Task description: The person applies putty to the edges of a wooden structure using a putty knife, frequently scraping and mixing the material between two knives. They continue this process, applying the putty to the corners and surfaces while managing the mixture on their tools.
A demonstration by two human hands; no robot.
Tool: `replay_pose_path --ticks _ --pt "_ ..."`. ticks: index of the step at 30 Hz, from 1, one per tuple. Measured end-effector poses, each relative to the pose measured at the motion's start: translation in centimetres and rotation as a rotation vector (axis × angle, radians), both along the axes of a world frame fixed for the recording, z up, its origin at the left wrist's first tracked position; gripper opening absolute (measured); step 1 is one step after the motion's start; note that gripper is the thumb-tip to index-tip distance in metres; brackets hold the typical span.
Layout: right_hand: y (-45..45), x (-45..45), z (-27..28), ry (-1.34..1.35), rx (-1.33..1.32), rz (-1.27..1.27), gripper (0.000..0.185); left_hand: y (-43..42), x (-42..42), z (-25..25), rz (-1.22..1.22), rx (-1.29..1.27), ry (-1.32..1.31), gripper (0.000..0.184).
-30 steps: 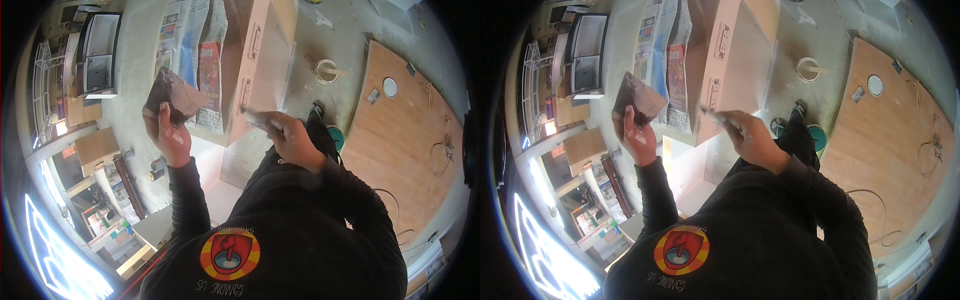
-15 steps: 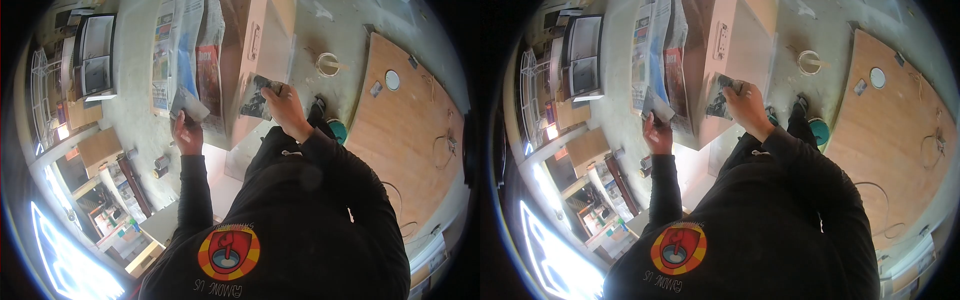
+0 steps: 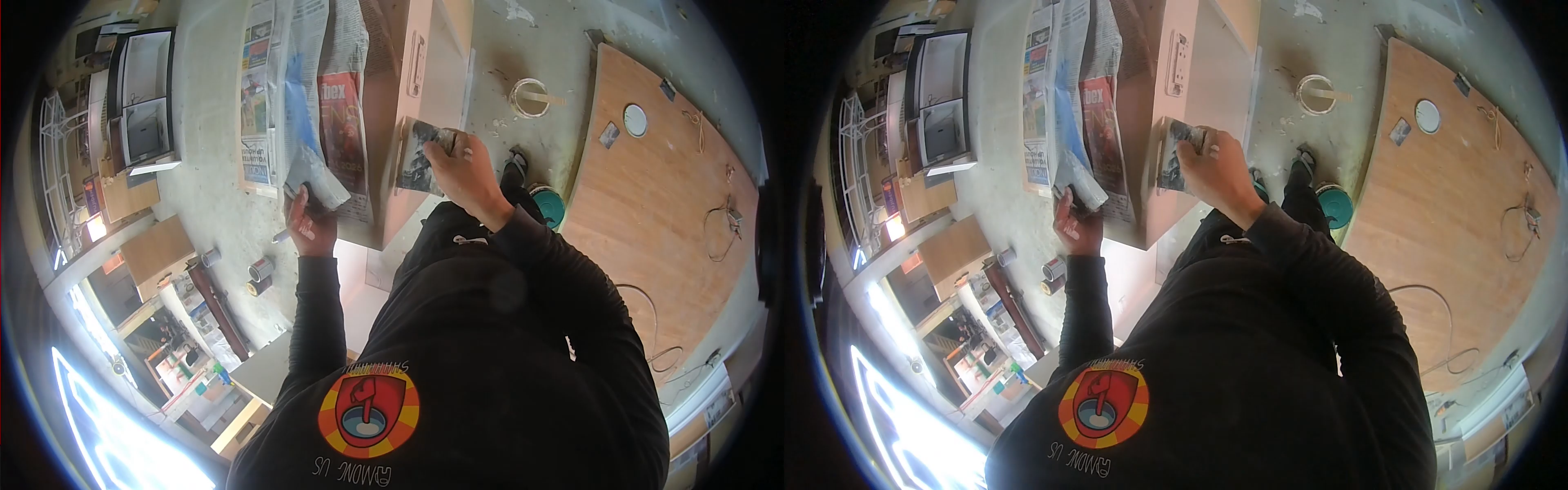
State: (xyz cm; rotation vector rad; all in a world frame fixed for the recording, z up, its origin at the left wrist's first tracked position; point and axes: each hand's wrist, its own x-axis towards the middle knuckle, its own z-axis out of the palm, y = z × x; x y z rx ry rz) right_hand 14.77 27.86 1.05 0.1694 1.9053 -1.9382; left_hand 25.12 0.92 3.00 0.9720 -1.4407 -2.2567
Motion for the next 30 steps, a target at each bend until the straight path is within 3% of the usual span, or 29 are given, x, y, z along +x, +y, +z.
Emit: replay_pose_path --ticks 6,8,13,15,16,22,24,25,27,30 --pt "0.1 -0.4 0.5 -0.055 0.056 0.066 0.026 -1.6 0.8 -1.3 0.012 -0.009 -0.064 0.027" --pt "0.0 -0.7 1.0 0.092 0.098 0.116 0.023 -1.9 1.0 -1.3 0.02 0.001 -0.073 0.027" --pt "-1.6 0.1 1.9 0.162 0.116 0.01 0.021 -0.6 0.5 -0.6 0.052 0.057 -0.025 0.028" --pt "-1.8 0.5 1.8 0.252 0.13 -0.035 0.023 -0.6 0.6 -1.1 -0.052 -0.173 -0.048 0.029" --pt "-1.8 0.7 1.8 0.286 0.141 -0.03 0.021 -0.8 0.7 -1.1 -0.052 -0.173 -0.048 0.029" --pt "0.6 2.1 3.4 0.271 -0.024 0.074 0.018 -0.3 0.4 -0.2 0.001 0.036 0.026 0.03" --pt "0.9 2.6 2.2 0.31 -0.053 0.065 0.019 -0.9 1.1 -1.1 -0.385 -1.11 -0.176 0.029" --pt "0.9 2.6 1.3 0.181 -0.064 0.037 0.019 -1.5 1.4 -1.6 -0.388 -1.11 -0.177 0.029" --pt "1.0 1.9 0.7 0.054 -0.076 0.009 0.02 -2.5 1.5 -2.1 -0.144 -0.356 -0.087 0.029" --pt "0.8 1.0 0.2 0.015 -0.046 0.003 0.02 -1.9 1.7 -2.2 -0.168 -0.525 -0.096 0.029"
